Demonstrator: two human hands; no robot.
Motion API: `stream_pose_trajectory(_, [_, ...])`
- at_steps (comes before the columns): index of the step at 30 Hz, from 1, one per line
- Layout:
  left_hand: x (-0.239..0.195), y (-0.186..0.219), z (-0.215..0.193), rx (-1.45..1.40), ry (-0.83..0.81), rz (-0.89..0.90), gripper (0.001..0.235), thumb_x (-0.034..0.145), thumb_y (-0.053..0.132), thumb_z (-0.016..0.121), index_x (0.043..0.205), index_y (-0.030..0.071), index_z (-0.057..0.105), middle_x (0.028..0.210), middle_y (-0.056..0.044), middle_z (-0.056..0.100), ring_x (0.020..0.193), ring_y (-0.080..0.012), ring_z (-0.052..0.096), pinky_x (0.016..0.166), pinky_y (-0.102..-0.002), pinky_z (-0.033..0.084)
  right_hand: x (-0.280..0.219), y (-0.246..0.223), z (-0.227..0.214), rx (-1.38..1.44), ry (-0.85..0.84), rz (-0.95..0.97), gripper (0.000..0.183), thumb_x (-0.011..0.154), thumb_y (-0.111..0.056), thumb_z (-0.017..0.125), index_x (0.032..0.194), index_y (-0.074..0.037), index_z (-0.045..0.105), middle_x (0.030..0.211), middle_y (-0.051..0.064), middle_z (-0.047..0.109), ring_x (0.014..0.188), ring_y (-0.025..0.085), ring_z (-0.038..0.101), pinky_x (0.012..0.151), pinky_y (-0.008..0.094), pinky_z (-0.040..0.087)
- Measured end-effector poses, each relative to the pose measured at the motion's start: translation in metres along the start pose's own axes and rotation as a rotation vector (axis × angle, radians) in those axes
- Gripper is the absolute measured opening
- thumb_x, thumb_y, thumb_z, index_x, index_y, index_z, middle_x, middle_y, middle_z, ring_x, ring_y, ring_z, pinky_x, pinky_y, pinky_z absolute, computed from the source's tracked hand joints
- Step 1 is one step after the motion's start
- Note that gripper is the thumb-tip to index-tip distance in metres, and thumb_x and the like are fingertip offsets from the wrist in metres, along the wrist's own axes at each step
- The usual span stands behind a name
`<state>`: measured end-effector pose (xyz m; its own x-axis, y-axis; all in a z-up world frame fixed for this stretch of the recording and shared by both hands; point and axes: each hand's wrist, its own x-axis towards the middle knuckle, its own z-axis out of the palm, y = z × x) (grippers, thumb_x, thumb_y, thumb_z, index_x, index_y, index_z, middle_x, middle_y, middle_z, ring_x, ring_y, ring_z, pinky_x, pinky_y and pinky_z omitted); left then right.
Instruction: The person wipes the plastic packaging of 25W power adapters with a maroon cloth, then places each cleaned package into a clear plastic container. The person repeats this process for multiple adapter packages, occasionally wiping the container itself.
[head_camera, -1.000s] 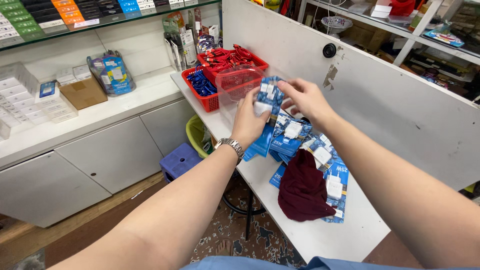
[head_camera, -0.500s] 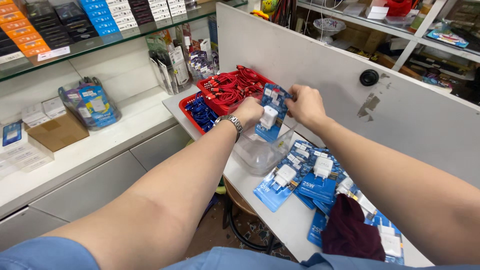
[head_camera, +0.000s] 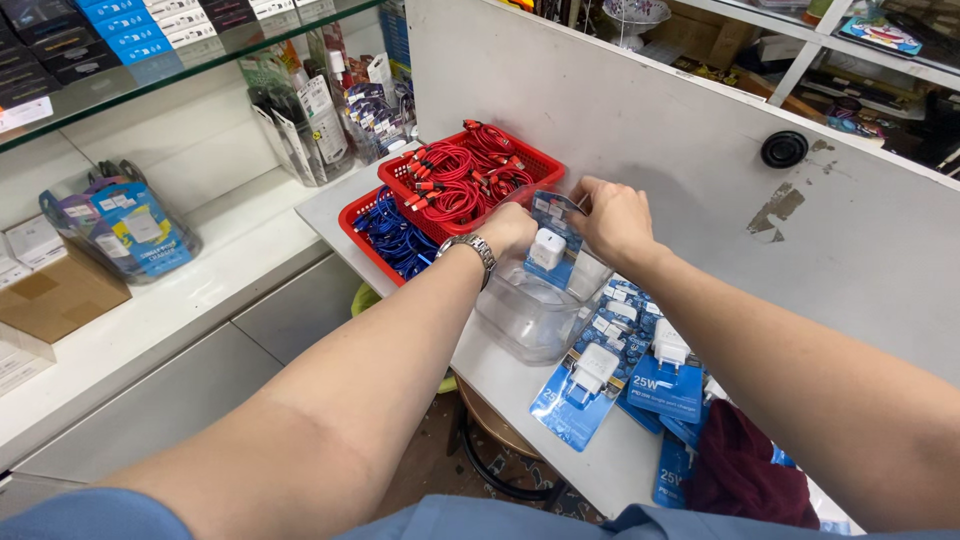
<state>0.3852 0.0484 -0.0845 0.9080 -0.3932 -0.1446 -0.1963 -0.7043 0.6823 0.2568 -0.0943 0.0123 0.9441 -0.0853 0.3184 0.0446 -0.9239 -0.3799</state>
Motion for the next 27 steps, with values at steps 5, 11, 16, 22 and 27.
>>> stream_pose_trajectory(5, [-0.028,0.017,-0.012,-0.196,0.019,-0.077,0.033,0.089,0.013,0.059,0.118,0.003,0.071,0.116,-0.021,0.074,0.107,-0.0341,0.073,0.091,-0.044,0.056,0.017,0.008,-0.014,0.125,-0.070,0.188,0.019,0.082,-0.026,0.081,0.097,-0.013,0.077,0.091,0.005,0.077,0.085,0.022,0.075,0.084,0.038,0.056])
stream_pose_trajectory(11, [-0.063,0.037,-0.014,-0.131,0.006,-0.188,0.035,0.089,0.010,0.058,0.119,0.004,0.073,0.118,-0.022,0.074,0.107,-0.0314,0.076,0.090,-0.043,0.060,0.003,0.003,0.000,-0.122,-0.030,-0.013,0.016,0.079,-0.026,0.084,0.091,-0.015,0.080,0.082,0.003,0.077,0.098,0.023,0.062,0.097,0.045,0.033])
stream_pose_trajectory(16, [-0.062,0.038,-0.009,-0.012,0.034,-0.042,0.038,0.088,0.013,0.062,0.125,0.012,0.070,0.128,-0.019,0.067,0.120,-0.0342,0.064,0.100,-0.044,0.049,-0.009,-0.004,0.007,-0.129,0.093,-0.104,0.020,0.076,-0.025,0.082,0.093,-0.015,0.079,0.090,0.000,0.075,0.101,0.023,0.059,0.094,0.046,0.031])
stream_pose_trajectory(22, [-0.052,0.034,-0.006,-0.069,0.050,-0.117,0.032,0.092,0.016,0.063,0.120,0.003,0.072,0.123,-0.024,0.071,0.115,-0.0351,0.070,0.095,-0.044,0.055,-0.006,-0.007,0.010,-0.356,-0.058,-0.203,0.020,0.079,-0.034,0.079,0.097,-0.025,0.084,0.093,0.004,0.071,0.106,0.023,0.055,0.096,0.046,0.030])
stream_pose_trajectory(27, [-0.073,0.054,-0.010,-0.195,0.127,-0.016,0.030,0.089,0.015,0.063,0.115,0.006,0.075,0.112,-0.022,0.074,0.107,-0.0320,0.073,0.091,-0.041,0.056,0.001,-0.001,0.000,-0.199,-0.047,-0.040,0.024,0.085,-0.037,0.073,0.101,-0.020,0.082,0.090,0.004,0.077,0.094,0.023,0.066,0.095,0.046,0.034])
